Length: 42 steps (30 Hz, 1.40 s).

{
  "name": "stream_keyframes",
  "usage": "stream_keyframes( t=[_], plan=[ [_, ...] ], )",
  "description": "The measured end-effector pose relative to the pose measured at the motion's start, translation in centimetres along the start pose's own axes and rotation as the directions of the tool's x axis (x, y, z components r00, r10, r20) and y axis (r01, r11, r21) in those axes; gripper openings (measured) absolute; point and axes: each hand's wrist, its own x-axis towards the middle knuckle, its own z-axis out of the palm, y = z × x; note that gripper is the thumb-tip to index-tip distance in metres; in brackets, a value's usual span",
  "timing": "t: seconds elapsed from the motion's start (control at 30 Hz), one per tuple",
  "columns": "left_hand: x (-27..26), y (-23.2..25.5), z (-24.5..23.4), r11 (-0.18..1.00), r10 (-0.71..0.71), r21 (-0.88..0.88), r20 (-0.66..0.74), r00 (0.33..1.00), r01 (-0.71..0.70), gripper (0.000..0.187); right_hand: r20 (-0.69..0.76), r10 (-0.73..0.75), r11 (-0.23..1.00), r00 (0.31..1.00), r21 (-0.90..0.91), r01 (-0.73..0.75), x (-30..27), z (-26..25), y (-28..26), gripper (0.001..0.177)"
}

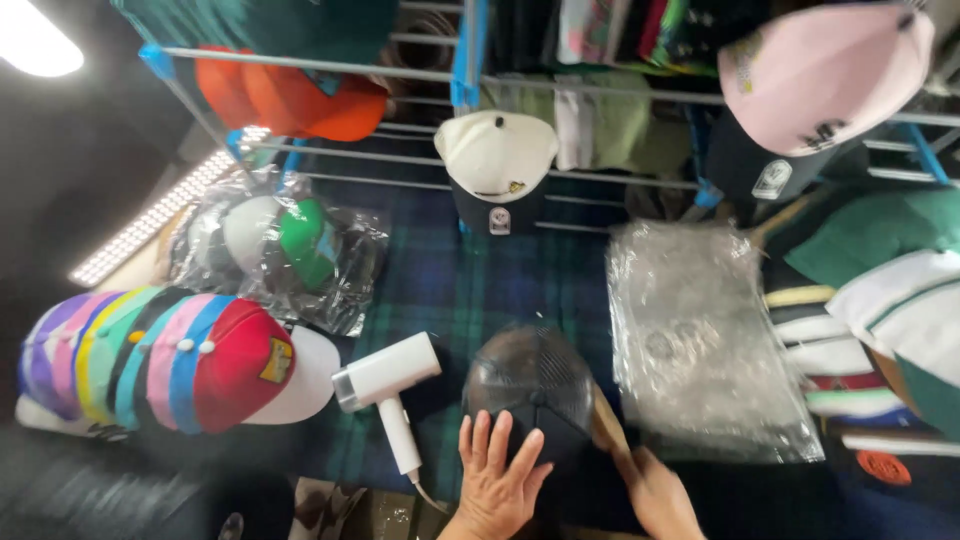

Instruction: Cleaning a black baseball cap using a wooden brush and a handheld lint remover.

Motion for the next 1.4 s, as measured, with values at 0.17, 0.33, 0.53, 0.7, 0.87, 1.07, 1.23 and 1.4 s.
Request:
stream_keyframes(
  t=[0.17,0.33,0.53,0.7,0.87,1.07,1.23,1.4],
  plan=[
    [-0.5,0.6,-1.8,0.999,-0.024,-0.038,0.11,0.994,0.029,0.051,-0.253,-0.027,0.977,0.967,-0.213,-0.028,-1.8,3.1,7.7,0.049],
    [-2.5,-3.9,-2.5,0.911,-0.41,0.028,-0.055,0.91,0.412,0.06,-0.613,-0.384,0.87,0.691,-0.49,0.049,2.7,8.8,15.0,0.054],
    [-2.5,-12.5,-3.4,-0.08,-0.988,0.036,0.127,-0.084,0.996,0.071,-0.592,-0.242,0.873,0.768,-0.479,-0.094,0.7,8.6,11.2,0.057],
    [1.0,-15.1,-4.4,-0.364,-0.84,-0.007,0.435,-0.324,0.931,0.061,-0.592,-0.249,0.893,0.767,-0.447,-0.055,0.3,9.3,10.1,0.068],
    [3.4,-15.0,-5.7,-0.483,-0.795,-0.36,0.562,-0.227,0.798,0.036,-0.61,-0.51,0.854,0.607,-0.279,0.438,0.2,7.9,7.3,0.037],
    [18.4,-9.1,-16.6,0.342,-0.737,0.236,0.668,0.104,0.91,0.048,-0.466,-0.828,0.502,0.311,-0.37,0.782,-7.6,1.5,-6.5,0.033],
    [24.1,-5.8,-15.3,0.855,-0.425,0.226,0.821,0.381,0.467,0.041,-0.39,-0.885,0.415,0.252,-0.421,0.806,-6.6,3.9,-9.3,0.028],
    [26.0,-3.8,-11.4,0.974,-0.209,0.15,0.882,0.422,0.169,0.03,-0.453,-0.869,0.42,0.2,-0.459,0.783,-5.7,5.3,-8.9,0.026]
  ],
)
